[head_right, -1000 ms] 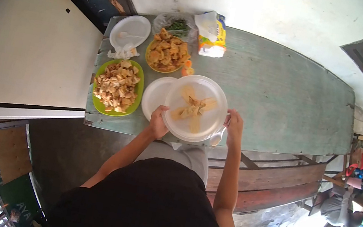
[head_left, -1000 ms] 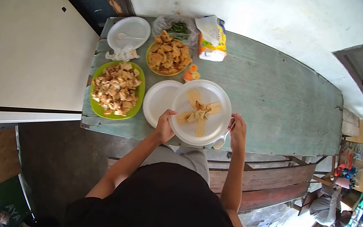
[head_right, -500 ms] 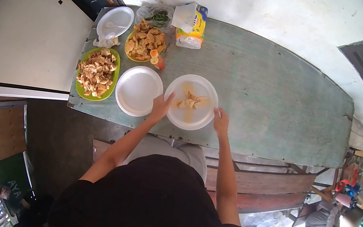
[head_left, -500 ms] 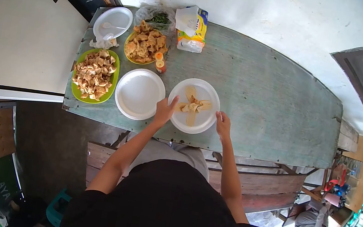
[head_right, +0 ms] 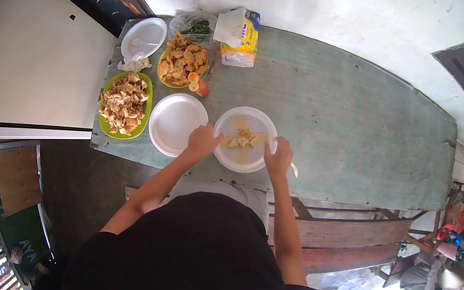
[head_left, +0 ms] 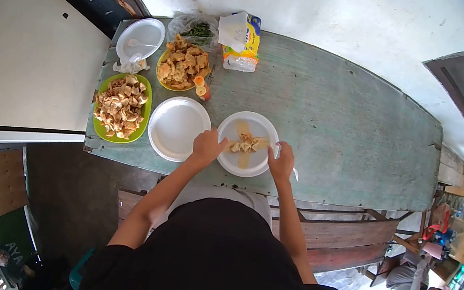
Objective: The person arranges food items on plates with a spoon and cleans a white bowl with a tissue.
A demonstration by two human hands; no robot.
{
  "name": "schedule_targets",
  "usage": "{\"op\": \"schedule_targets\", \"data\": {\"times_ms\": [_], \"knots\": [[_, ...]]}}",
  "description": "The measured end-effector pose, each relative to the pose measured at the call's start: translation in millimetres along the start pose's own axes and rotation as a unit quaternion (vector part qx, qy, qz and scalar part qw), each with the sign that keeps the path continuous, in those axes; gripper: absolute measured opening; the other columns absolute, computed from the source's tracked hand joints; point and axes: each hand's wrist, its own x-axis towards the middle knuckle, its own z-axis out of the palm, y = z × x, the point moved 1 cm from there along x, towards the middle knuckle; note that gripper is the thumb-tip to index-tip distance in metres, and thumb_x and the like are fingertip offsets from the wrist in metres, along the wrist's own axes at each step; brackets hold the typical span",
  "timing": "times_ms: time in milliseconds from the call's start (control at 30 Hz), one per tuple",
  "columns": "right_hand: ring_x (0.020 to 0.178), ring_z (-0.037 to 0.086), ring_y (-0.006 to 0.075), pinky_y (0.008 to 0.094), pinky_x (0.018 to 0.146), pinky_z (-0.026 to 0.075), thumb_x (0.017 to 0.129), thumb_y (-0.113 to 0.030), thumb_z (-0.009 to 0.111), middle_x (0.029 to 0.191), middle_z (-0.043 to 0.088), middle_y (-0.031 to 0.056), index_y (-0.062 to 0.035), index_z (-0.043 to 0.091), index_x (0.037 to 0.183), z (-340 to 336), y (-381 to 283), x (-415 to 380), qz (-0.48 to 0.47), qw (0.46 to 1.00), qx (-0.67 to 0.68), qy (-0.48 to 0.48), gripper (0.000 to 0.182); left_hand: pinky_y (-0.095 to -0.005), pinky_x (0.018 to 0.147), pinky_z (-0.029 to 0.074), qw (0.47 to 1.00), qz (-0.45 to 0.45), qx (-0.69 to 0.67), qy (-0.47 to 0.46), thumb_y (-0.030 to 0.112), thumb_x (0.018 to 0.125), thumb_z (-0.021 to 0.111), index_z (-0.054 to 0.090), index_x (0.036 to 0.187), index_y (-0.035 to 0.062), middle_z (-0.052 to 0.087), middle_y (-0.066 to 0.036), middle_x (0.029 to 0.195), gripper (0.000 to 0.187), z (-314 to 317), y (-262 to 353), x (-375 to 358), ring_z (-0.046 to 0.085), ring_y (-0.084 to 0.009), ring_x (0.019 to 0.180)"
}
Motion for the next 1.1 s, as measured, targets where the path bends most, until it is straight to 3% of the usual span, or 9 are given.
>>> {"op": "schedule_targets", "data": {"times_ms": [67, 133, 200, 233, 333, 500, 633, 833, 1100], "knots": [[0.071, 0.057, 0.0326, 0.0417, 0.063, 0.045, 0.072, -0.016, 0.071, 0.082, 0.057, 0.0131, -0.0056, 0.061, 0.085, -8, -24, 4, -0.117, 0.991, 0.054, -0.035, 0.019, -0.0438, 0.069, 0.050, 1.000, -0.004, -0.003, 0.002, 0.040, 0.082, 0.056, 0.058, 0.092, -0.0023, 0.063, -0.023, 0.082, 0.043, 1, 0, 1, 0.063, -0.0369, 0.079], [0.071, 0.056, 0.0322, 0.0418, 0.063, 0.044, 0.071, -0.015, 0.071, 0.082, 0.056, 0.0127, -0.0061, 0.062, 0.087, -3, -27, 4, -0.137, 0.984, 0.065, -0.097, 0.021, -0.0417, 0.071, 0.049, 0.992, 0.092, -0.057, 0.070, 0.035, 0.080, 0.058, 0.060, 0.091, 0.0024, 0.063, -0.018, 0.084, 0.034, 5, -4, 2, 0.062, -0.0333, 0.082], [0.074, 0.056, 0.0298, 0.0408, 0.064, 0.044, 0.070, -0.012, 0.071, 0.084, 0.055, 0.0110, -0.0079, 0.063, 0.092, 1, -31, 3, -0.151, 0.969, 0.039, -0.190, 0.024, -0.0408, 0.072, 0.049, 0.990, 0.117, -0.067, 0.031, 0.031, 0.079, 0.059, 0.061, 0.092, 0.0044, 0.063, -0.015, 0.084, 0.030, 10, -5, 2, 0.061, -0.0321, 0.082], [0.074, 0.056, 0.0298, 0.0408, 0.064, 0.044, 0.070, -0.012, 0.071, 0.084, 0.055, 0.0110, -0.0079, 0.063, 0.092, 3, -33, 3, -0.151, 0.969, 0.039, -0.192, 0.024, -0.0398, 0.072, 0.049, 0.987, 0.143, -0.077, -0.007, 0.028, 0.079, 0.059, 0.061, 0.093, 0.0064, 0.062, -0.012, 0.084, 0.026, 10, -3, 1, 0.061, -0.0309, 0.081], [0.076, 0.056, 0.0290, 0.0400, 0.065, 0.043, 0.070, -0.012, 0.070, 0.085, 0.054, 0.0098, -0.0086, 0.063, 0.091, 10, -38, 9, -0.161, 0.966, 0.003, -0.201, 0.023, -0.0415, 0.066, 0.050, 0.983, 0.171, -0.059, -0.007, 0.021, 0.075, 0.060, 0.060, 0.085, 0.0060, 0.058, -0.011, 0.083, 0.018, 20, 5, 0, 0.060, -0.0297, 0.079], [0.076, 0.056, 0.0287, 0.0392, 0.067, 0.042, 0.071, -0.012, 0.069, 0.083, 0.055, 0.0086, -0.0105, 0.064, 0.091, 22, -36, 14, -0.203, 0.950, -0.020, -0.237, 0.021, -0.0415, 0.067, 0.050, 0.981, 0.185, -0.044, 0.019, 0.019, 0.072, 0.060, 0.058, 0.082, 0.0051, 0.056, -0.011, 0.083, 0.017, 36, 10, 2, 0.059, -0.0292, 0.081], [0.076, 0.056, 0.0288, 0.0390, 0.070, 0.042, 0.072, -0.012, 0.069, 0.082, 0.055, 0.0086, -0.0103, 0.065, 0.089, 23, -35, 16, -0.183, 0.949, -0.024, -0.256, 0.018, -0.0418, 0.068, 0.050, 0.983, 0.177, -0.047, 0.017, 0.017, 0.070, 0.062, 0.057, 0.083, 0.0043, 0.056, -0.011, 0.086, 0.019, 37, 13, 2, 0.058, -0.0286, 0.085], [0.069, 0.055, 0.0283, 0.0364, 0.061, 0.043, 0.074, -0.011, 0.068, 0.077, 0.056, 0.0094, -0.0066, 0.064, 0.087, 12, -31, 15, -0.168, 0.955, 0.111, -0.216, 0.015, -0.0418, 0.067, 0.050, 0.974, 0.220, -0.057, 0.019, 0.016, 0.071, 0.062, 0.057, 0.085, 0.0056, 0.056, -0.011, 0.084, 0.018, 36, 16, 7, 0.058, -0.0287, 0.085], [0.067, 0.059, 0.0189, 0.0302, 0.059, 0.046, 0.075, -0.011, 0.067, 0.076, 0.063, 0.0093, -0.0047, 0.063, 0.087, 1, 1, 22, -0.014, 0.981, 0.113, -0.159, 0.014, -0.0412, 0.070, 0.048, 0.964, 0.262, -0.050, 0.001, 0.016, 0.079, 0.055, 0.057, 0.091, 0.0076, 0.056, -0.010, 0.087, 0.015, 33, 23, 17, 0.057, -0.0293, 0.086]]}}
